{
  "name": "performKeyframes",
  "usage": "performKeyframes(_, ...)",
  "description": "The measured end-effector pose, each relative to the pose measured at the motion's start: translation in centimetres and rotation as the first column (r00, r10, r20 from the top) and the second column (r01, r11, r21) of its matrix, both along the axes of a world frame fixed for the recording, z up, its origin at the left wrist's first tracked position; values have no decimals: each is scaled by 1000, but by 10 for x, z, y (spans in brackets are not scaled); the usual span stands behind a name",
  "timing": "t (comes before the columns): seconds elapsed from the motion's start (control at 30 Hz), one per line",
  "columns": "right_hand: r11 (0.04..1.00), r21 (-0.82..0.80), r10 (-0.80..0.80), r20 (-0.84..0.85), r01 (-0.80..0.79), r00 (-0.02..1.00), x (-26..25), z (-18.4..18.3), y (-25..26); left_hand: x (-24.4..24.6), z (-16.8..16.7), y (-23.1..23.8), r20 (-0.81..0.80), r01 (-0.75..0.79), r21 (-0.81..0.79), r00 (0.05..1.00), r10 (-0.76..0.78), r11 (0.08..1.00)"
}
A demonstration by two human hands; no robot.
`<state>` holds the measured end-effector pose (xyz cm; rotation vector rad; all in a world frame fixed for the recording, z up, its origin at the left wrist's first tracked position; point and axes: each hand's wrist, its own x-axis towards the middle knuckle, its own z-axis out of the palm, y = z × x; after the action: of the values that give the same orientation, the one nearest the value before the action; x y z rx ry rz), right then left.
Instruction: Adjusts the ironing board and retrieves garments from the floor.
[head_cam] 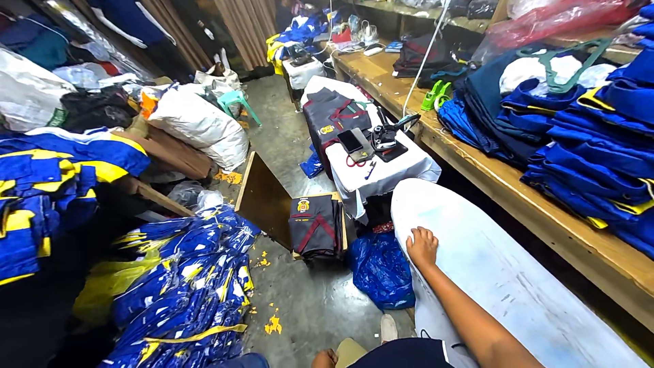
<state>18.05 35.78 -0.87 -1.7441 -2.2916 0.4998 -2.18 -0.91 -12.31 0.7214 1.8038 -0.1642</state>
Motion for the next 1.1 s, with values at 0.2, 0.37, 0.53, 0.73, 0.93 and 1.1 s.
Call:
performKeyframes(0.2, 1000, 6, 5, -21, -5, 1000, 1, -3, 1, 4, -1, 6, 5, 11, -21, 1000, -11, 1000)
performKeyframes(0.37, 1000, -15, 13, -8, -13, 1000, 2, 0, -1, 8, -3, 9, -6, -1, -22, 1000, 1, 1000)
performKeyframes(0.53, 1000, -8, 8, -8, -8, 1000, 2, -1, 0, 10, 0, 12, -10, -7, -24, 1000, 7, 1000)
performKeyframes(0.73, 1000, -9, 13, -17, -13, 1000, 2, -2, 0, 12, 0, 8, -5, -38, -12, 999, 38, 999)
performKeyframes(0.93, 1000, 25, 15, -31, -15, 999, 3, -4, -1, 16, 2, 4, 3, -56, -23, 998, 56, 998)
performKeyframes(1.1, 1000, 25, 15, -32, -14, 999, 3, -4, 0, 20, 3, 2, 3, -64, -22, 998, 64, 998)
